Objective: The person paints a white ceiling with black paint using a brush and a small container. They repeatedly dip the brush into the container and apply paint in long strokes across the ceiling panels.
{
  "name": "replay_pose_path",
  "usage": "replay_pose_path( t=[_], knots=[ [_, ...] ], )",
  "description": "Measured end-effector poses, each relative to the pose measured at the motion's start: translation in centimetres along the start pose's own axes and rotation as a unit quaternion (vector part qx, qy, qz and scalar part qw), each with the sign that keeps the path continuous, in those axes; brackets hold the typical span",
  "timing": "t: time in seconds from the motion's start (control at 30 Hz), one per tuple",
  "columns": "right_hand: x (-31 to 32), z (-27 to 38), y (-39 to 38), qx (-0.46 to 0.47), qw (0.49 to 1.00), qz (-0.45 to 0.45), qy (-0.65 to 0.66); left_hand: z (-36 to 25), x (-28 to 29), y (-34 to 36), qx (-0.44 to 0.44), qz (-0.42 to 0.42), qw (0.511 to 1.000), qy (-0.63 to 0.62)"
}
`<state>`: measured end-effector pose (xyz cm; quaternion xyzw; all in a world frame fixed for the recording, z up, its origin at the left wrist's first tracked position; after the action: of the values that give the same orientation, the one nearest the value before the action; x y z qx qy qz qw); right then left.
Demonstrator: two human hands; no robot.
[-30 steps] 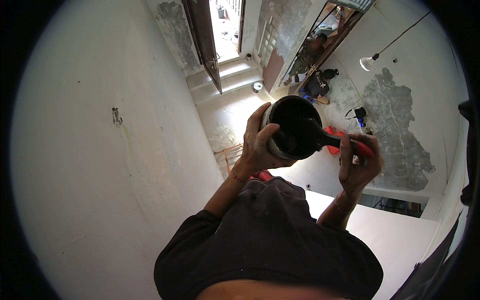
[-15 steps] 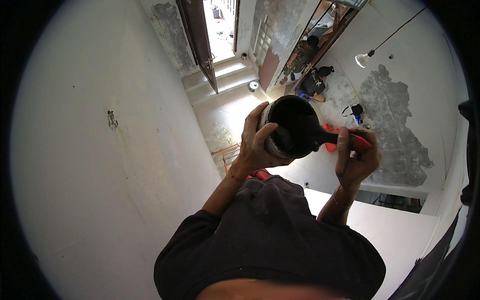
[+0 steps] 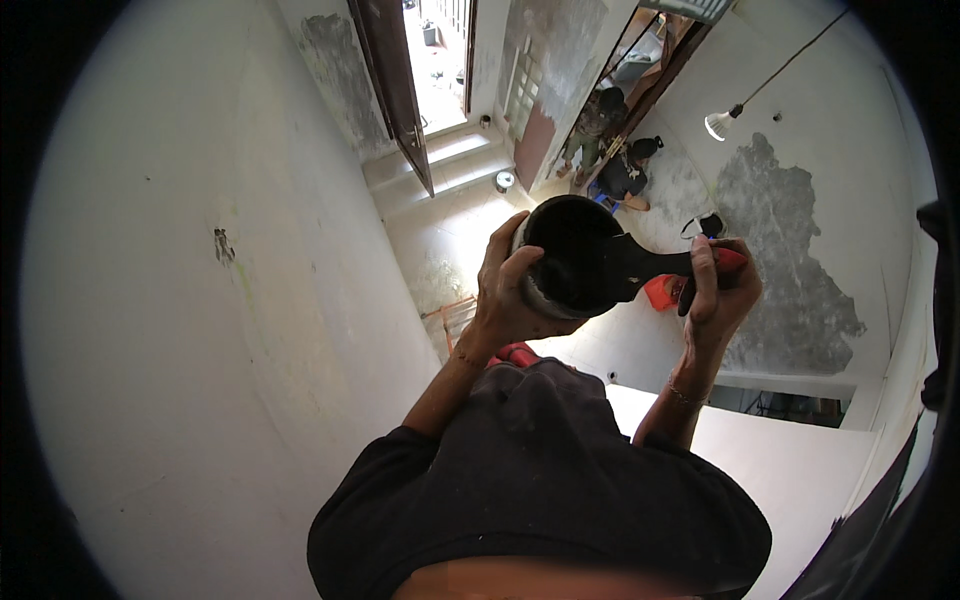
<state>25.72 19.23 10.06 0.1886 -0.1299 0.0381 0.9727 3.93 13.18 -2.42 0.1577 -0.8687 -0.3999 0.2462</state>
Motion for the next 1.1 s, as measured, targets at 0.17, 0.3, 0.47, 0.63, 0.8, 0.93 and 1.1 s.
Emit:
replay_pose_path(
  t=[0.17,0.3,0.47,0.63,0.8,0.93,1.1],
  knots=[
    [0.9,-2.7,0.2,-0.147,0.966,-0.038,0.210,0.3,0.4,0.2,0.006,-0.009,1.000,0.025],
    [1.9,-4.6,-1.1,-0.115,0.937,0.019,0.329,1.1,0.4,-0.4,0.016,-0.009,0.999,0.049],
    [1.0,-7.0,-0.8,-0.205,0.625,0.147,0.739,2.0,1.5,0.2,0.008,-0.043,0.997,0.064],
    [0.9,-6.3,4.9,-0.099,0.790,0.111,0.595,1.6,2.5,-0.3,0.040,-0.016,0.996,0.084],
    [2.9,1.9,16.6,0.224,0.807,0.214,0.502,1.2,3.6,-1.6,0.055,-0.013,0.994,0.089],
    [4.4,9.5,28.7,0.261,0.835,0.171,0.453,0.8,3.6,-3.1,0.081,0.010,0.990,0.115],
    [5.2,16.9,41.4,0.341,0.836,0.213,0.373,1.3,1.7,-4.2,0.156,-0.066,0.954,-0.247]
  ],
)
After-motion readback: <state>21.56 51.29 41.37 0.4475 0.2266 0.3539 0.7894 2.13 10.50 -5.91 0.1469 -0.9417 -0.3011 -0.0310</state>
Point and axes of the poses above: each hand's wrist, its own y-axis towards the middle knuckle, its own x-axis out of the back of the hand, z = x × y, the point moved 2 cm from there along y, towards the middle knuckle, and after that the axes turned 11 degrees about z, right-handed, at the moved point
